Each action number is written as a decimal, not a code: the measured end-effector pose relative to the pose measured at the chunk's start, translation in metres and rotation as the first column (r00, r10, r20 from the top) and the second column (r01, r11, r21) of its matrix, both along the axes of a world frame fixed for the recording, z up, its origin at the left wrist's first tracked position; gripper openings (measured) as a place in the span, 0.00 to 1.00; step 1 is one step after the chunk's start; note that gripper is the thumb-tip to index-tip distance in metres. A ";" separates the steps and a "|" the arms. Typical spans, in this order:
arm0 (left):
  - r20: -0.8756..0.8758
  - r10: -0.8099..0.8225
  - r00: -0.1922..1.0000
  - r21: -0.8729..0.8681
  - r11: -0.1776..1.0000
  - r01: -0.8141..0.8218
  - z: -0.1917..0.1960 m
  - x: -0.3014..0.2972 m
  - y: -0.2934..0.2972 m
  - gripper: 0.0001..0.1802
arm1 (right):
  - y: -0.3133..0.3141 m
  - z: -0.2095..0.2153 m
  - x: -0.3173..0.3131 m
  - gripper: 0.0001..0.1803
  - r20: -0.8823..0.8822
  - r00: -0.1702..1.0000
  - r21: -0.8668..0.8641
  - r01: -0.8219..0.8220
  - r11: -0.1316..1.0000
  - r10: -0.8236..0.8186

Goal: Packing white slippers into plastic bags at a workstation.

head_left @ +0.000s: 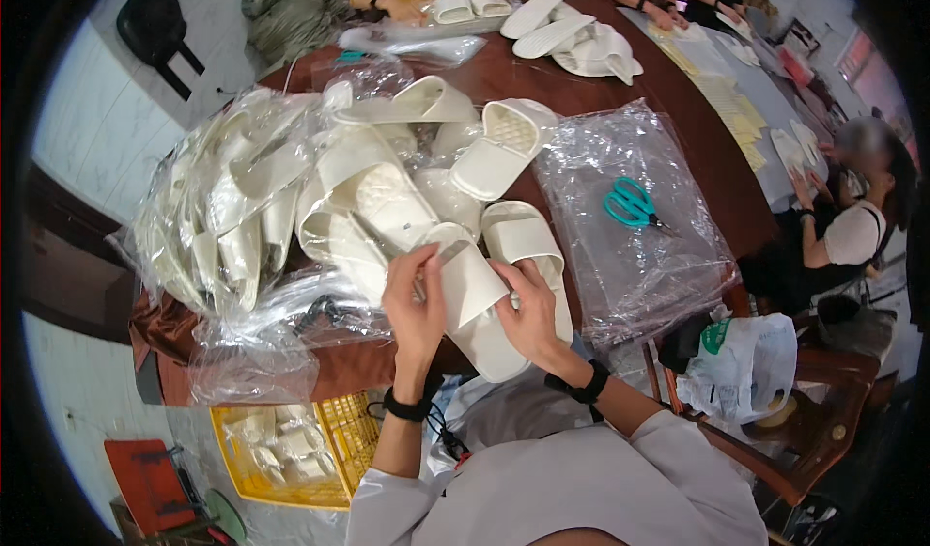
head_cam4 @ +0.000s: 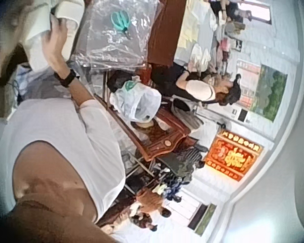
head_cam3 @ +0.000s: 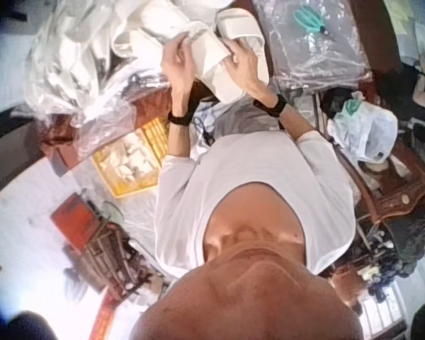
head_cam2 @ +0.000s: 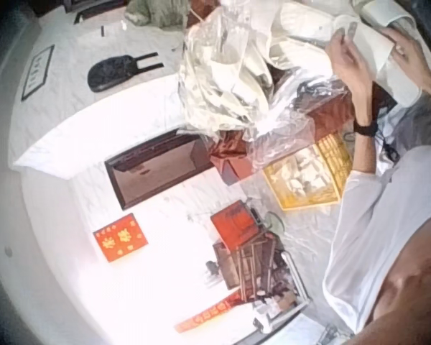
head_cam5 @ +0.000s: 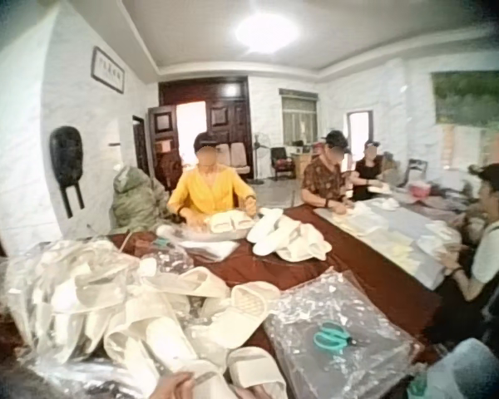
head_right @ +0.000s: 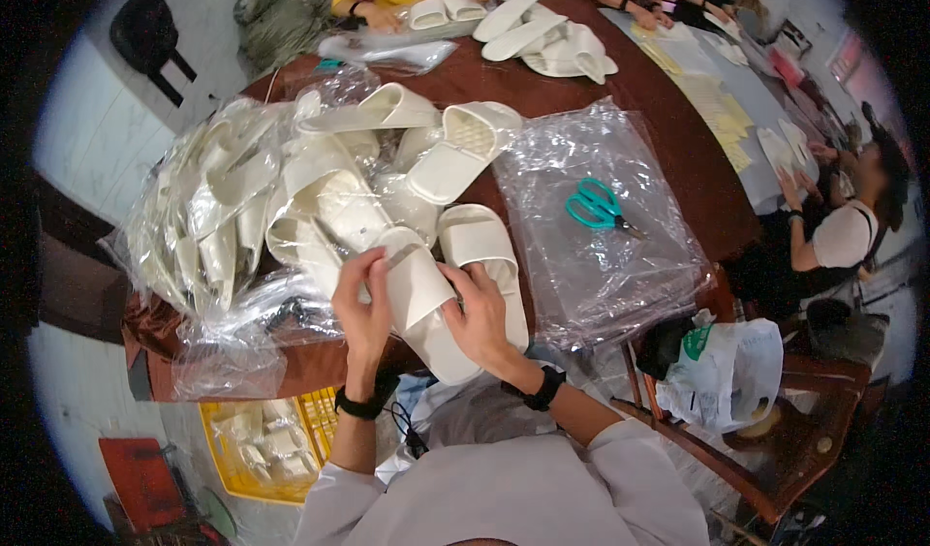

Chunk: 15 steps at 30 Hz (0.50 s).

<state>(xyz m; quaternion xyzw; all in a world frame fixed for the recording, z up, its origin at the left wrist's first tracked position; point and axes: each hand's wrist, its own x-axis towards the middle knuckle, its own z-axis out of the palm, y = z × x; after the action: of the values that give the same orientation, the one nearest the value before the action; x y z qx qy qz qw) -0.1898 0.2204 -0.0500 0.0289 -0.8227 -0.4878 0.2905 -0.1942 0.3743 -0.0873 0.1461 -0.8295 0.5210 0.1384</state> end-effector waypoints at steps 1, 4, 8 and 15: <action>-0.074 0.036 0.997 -0.044 0.998 -0.039 0.003 0.005 0.000 0.07 | 0.004 0.004 0.003 0.20 0.096 0.995 -0.059 0.025 0.998 -0.020; -0.180 0.133 0.975 0.006 0.991 -0.134 0.001 0.022 -0.005 0.08 | 0.016 0.023 0.009 0.21 0.020 0.999 -0.168 0.052 0.984 -0.050; -0.153 0.177 0.972 0.007 0.984 -0.178 -0.009 0.033 -0.018 0.08 | 0.040 0.045 0.018 0.18 0.022 1.000 -0.385 -0.002 0.923 0.011; -0.193 0.171 0.966 -0.043 0.982 -0.182 -0.009 0.047 -0.033 0.09 | 0.172 0.108 0.014 0.21 0.104 0.883 0.267 0.418 0.868 -0.457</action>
<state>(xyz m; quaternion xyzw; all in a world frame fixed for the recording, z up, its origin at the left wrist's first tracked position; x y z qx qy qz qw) -0.1424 0.1872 -0.0589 0.0469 -0.7999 -0.4356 0.4101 -0.1805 0.5458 0.0212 -0.0742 -0.9055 0.3835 0.1661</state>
